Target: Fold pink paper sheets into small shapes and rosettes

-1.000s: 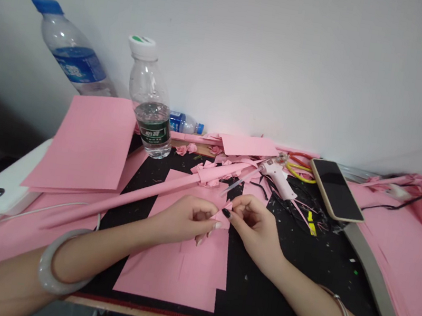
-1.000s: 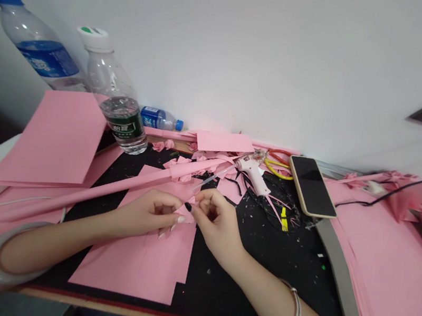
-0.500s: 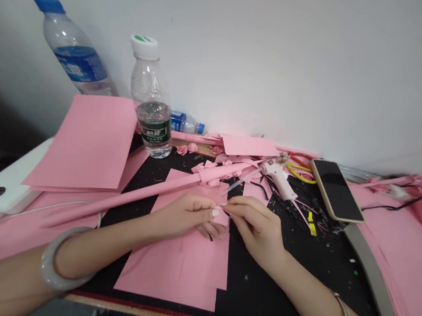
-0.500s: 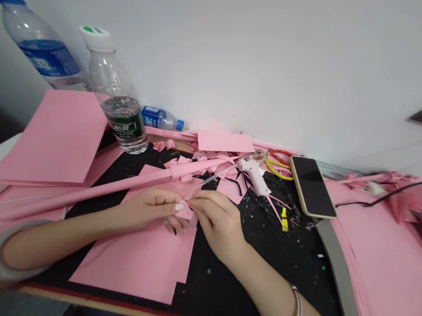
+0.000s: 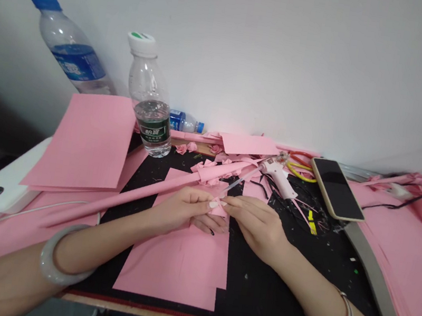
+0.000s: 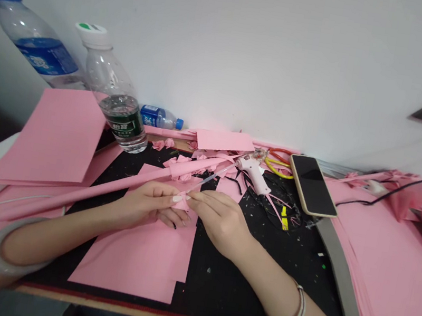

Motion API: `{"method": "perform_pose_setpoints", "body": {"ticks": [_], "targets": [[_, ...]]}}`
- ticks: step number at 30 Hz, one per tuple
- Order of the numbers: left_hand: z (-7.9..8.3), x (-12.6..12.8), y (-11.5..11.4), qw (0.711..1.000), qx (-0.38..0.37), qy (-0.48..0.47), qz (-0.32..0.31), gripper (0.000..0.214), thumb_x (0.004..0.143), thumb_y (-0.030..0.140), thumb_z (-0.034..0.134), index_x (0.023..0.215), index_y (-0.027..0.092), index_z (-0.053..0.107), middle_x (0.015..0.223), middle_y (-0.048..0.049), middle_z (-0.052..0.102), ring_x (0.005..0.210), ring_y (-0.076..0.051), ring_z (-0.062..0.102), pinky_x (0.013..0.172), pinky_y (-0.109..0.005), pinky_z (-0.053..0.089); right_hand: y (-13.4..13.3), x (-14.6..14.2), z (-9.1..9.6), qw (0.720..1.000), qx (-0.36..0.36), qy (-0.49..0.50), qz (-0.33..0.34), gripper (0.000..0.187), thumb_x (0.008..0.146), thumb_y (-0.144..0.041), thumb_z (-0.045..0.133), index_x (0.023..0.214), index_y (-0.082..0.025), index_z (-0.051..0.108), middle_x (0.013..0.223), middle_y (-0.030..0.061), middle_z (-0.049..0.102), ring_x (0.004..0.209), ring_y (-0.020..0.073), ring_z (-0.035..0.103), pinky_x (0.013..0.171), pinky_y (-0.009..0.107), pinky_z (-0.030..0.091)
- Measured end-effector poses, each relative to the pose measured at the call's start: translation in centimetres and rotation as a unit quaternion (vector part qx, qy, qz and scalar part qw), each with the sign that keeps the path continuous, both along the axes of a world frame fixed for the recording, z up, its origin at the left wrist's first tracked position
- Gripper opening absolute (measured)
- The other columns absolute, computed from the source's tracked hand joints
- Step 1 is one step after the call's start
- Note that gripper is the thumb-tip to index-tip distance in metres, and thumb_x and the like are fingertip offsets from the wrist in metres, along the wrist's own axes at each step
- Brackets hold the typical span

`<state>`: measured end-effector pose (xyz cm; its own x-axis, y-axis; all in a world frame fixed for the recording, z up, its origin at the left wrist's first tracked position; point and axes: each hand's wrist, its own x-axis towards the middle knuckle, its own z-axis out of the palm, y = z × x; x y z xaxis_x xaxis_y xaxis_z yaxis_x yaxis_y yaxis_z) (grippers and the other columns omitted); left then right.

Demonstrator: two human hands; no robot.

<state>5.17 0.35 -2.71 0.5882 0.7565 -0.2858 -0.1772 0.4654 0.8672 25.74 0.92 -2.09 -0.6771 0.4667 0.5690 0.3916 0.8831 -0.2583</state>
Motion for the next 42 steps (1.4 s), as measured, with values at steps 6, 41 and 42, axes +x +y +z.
{"method": "perform_pose_setpoints", "body": {"ticks": [6,41,42], "targets": [[0.3,0.0,0.0,1.000,0.008,0.012,-0.003,0.020,0.083,0.026,0.058,0.086,0.009,0.067,0.082,-0.0118,0.073,0.072,-0.018,0.070,0.066,-0.027,0.054,0.1,0.1,-0.2,0.999,-0.023,0.021,0.012,0.026,0.086,-0.004,0.043,0.102,-0.015,0.060,0.102,0.0121,0.068,0.098,0.0201,0.062,0.083,0.037,0.052],[0.6,0.4,-0.6,0.915,0.297,0.268,0.043,0.027,0.084,0.019,0.046,0.058,0.015,0.051,0.057,0.0031,0.052,0.056,-0.010,0.051,0.052,-0.021,0.038,-1.8,-1.4,-0.1,0.930,-0.341,0.078,-0.111,0.010,0.092,-0.017,0.036,0.085,-0.020,0.043,0.064,-0.0046,0.042,0.055,0.0097,0.040,0.054,0.021,0.032],[0.7,0.4,-0.7,0.920,0.290,0.259,0.052,0.026,0.085,0.020,0.046,0.061,0.015,0.054,0.061,0.0015,0.056,0.060,-0.011,0.055,0.056,-0.022,0.042,-1.8,-1.4,-0.2,0.929,-0.338,0.092,-0.122,0.008,0.091,-0.016,0.038,0.087,-0.019,0.044,0.065,-0.0042,0.044,0.056,0.0098,0.041,0.054,0.021,0.033]]}}
